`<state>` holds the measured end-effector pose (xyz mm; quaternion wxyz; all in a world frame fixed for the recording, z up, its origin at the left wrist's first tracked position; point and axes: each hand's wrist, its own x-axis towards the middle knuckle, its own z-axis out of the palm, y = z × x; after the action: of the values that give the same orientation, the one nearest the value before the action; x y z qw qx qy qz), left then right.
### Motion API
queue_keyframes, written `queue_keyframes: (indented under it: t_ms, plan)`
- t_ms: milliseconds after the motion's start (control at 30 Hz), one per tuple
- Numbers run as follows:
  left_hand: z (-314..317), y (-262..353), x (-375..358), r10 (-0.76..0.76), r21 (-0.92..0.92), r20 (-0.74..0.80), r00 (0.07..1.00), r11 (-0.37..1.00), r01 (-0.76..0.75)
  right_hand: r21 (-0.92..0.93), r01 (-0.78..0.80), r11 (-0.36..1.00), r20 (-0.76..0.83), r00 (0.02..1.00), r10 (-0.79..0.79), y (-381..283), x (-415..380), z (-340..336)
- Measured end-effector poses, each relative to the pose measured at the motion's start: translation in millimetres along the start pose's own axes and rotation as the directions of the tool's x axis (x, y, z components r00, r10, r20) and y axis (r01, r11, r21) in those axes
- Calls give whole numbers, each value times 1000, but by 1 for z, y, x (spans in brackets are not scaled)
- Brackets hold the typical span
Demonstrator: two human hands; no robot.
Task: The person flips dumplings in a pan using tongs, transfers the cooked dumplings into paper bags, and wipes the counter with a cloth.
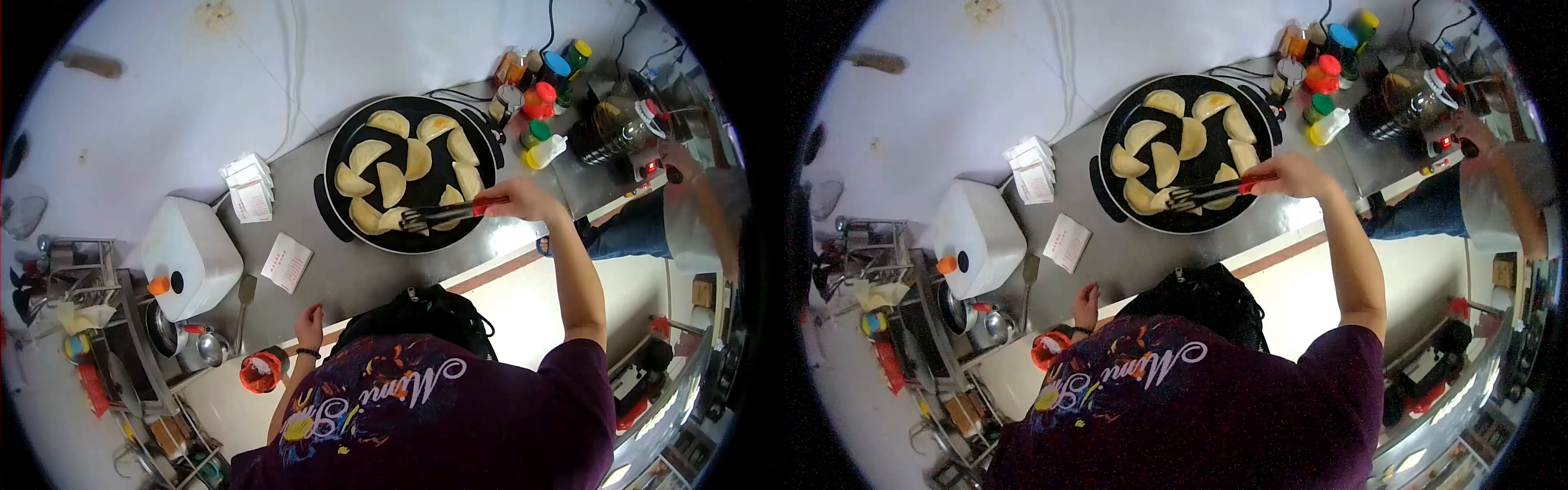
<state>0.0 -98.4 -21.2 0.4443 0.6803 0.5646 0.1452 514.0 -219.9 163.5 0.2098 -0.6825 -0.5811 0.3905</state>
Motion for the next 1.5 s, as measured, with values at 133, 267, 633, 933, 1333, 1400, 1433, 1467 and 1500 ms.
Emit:
queue_keyframes:
  t_ms: [133, 267, 633, 933, 1333, 1400, 1433, 1467, 1500]
  plan:
    - [1, 32, 12, -38, 0, 144, 989, 999, 39, -126, -137, 982, -249, 963, 102, 0, -17, 25]
    - [-1, 38, 36, 60, 65, 176, 983, 995, -72, -404, -67, 912, -330, 941, -77, -10, -23, 69]
    - [-25, 34, 66, 265, -73, 243, 933, 964, -255, 589, -435, 681, -72, 811, 580, -21, -62, 125]
    - [-43, 31, 87, 393, -92, 300, 870, 919, -383, 535, -558, 634, -118, 694, 710, -60, -51, 145]
    - [-62, -22, 157, 430, 54, 241, 870, 889, -455, 108, -698, 708, -646, 492, 583, -87, -37, 160]
    - [-48, -59, 196, 608, 166, 197, 769, 753, -637, 92, -761, 642, -738, 381, 557, -87, -25, 170]
    - [-46, -63, 204, 665, 152, 205, 718, 703, -695, 100, -793, 601, -749, 338, 570, -85, -20, 175]
    - [-46, -60, 209, 677, 146, 203, 707, 694, -705, 99, -774, 626, -824, 289, 488, -70, -13, 187]
    - [-45, -57, 211, 705, 230, 276, 653, 611, -758, 102, -775, 624, -831, 278, 482, -61, -11, 195]
